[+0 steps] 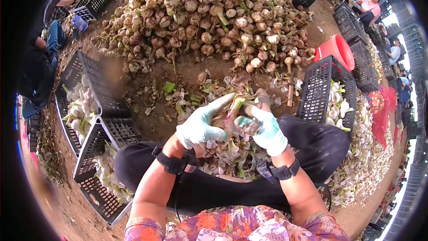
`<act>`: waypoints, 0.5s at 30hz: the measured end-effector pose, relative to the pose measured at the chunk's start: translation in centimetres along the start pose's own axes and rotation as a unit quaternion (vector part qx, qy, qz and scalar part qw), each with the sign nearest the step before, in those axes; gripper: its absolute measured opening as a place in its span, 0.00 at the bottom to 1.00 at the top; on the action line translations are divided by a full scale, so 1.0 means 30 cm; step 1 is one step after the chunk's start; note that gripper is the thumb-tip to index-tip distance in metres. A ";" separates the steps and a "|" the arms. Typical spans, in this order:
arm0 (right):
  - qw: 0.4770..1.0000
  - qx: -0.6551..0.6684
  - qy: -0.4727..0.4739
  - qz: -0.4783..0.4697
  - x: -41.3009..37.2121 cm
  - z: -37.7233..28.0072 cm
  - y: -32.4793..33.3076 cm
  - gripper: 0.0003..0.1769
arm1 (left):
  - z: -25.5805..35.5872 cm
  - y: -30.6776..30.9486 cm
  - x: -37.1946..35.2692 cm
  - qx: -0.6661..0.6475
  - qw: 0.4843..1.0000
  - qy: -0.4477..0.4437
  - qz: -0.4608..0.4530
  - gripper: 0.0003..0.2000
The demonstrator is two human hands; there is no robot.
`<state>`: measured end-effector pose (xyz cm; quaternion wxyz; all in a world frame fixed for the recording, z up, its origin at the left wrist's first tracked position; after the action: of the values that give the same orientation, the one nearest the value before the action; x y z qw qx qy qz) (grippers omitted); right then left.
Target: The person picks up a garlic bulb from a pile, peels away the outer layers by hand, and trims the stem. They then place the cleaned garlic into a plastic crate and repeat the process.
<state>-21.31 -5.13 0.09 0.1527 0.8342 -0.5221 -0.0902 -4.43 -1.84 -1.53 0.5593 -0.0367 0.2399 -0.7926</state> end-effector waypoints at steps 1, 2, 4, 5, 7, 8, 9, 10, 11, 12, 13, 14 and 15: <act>0.992 -0.114 0.007 -0.059 0.006 -0.002 -0.010 0.09 | -0.002 -0.003 -0.002 0.002 1.000 0.002 -0.003 0.43; 0.967 -0.227 0.011 -0.116 0.003 -0.002 -0.020 0.09 | -0.007 -0.007 -0.005 -0.008 1.000 0.009 -0.006 0.43; 0.970 -0.229 0.032 -0.077 -0.005 -0.019 -0.026 0.10 | -0.007 -0.008 -0.010 -0.020 1.000 0.015 -0.008 0.43; 0.979 -0.197 0.030 -0.045 -0.009 -0.022 -0.026 0.10 | 0.002 -0.008 -0.020 -0.065 0.997 0.012 -0.026 0.44; 0.986 -0.162 0.032 -0.016 -0.012 -0.025 -0.042 0.10 | 0.029 -0.025 -0.034 -0.140 0.988 -0.017 -0.064 0.45; 0.995 -0.102 0.012 0.004 -0.013 -0.015 -0.046 0.11 | 0.028 -0.030 -0.032 -0.139 0.988 -0.020 -0.063 0.45; 0.999 -0.044 -0.007 0.025 -0.016 -0.002 -0.047 0.12 | 0.017 -0.031 -0.026 -0.241 0.970 0.000 -0.041 0.44; 0.998 0.015 -0.025 0.048 -0.017 0.013 -0.051 0.13 | 0.003 -0.030 -0.016 -0.339 0.940 0.019 -0.020 0.44; 0.991 0.079 -0.038 0.103 -0.018 0.030 -0.073 0.13 | -0.024 -0.014 0.001 -0.339 0.941 0.007 0.008 0.44; 0.991 0.079 -0.036 0.105 -0.013 0.028 -0.069 0.13 | 0.002 -0.017 -0.009 -0.283 0.956 0.043 0.069 0.45; 0.988 0.033 -0.056 0.138 -0.011 0.032 -0.057 0.12 | -0.020 -0.003 -0.016 -0.124 0.986 -0.035 0.106 0.45; 0.982 -0.013 -0.078 0.169 -0.015 0.036 -0.049 0.11 | -0.043 0.003 -0.028 0.037 0.983 -0.110 0.140 0.45; 0.982 -0.013 -0.080 0.169 -0.021 0.037 -0.056 0.11 | -0.009 0.000 -0.044 0.337 0.909 -0.178 0.171 0.44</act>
<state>-20.50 -4.06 -1.55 0.1339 0.7221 -0.6648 -0.1366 -4.03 -0.56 -1.48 0.6989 0.0551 -0.1423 -0.6988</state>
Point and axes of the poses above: each hand's wrist, its own x-axis towards the middle knuckle, its own y-axis out of the back of the hand, z = x × y, the point moved 3 cm from there along x, towards the middle knuckle, and after that the axes turned 6 degrees about -x, right-handed, at the moved point
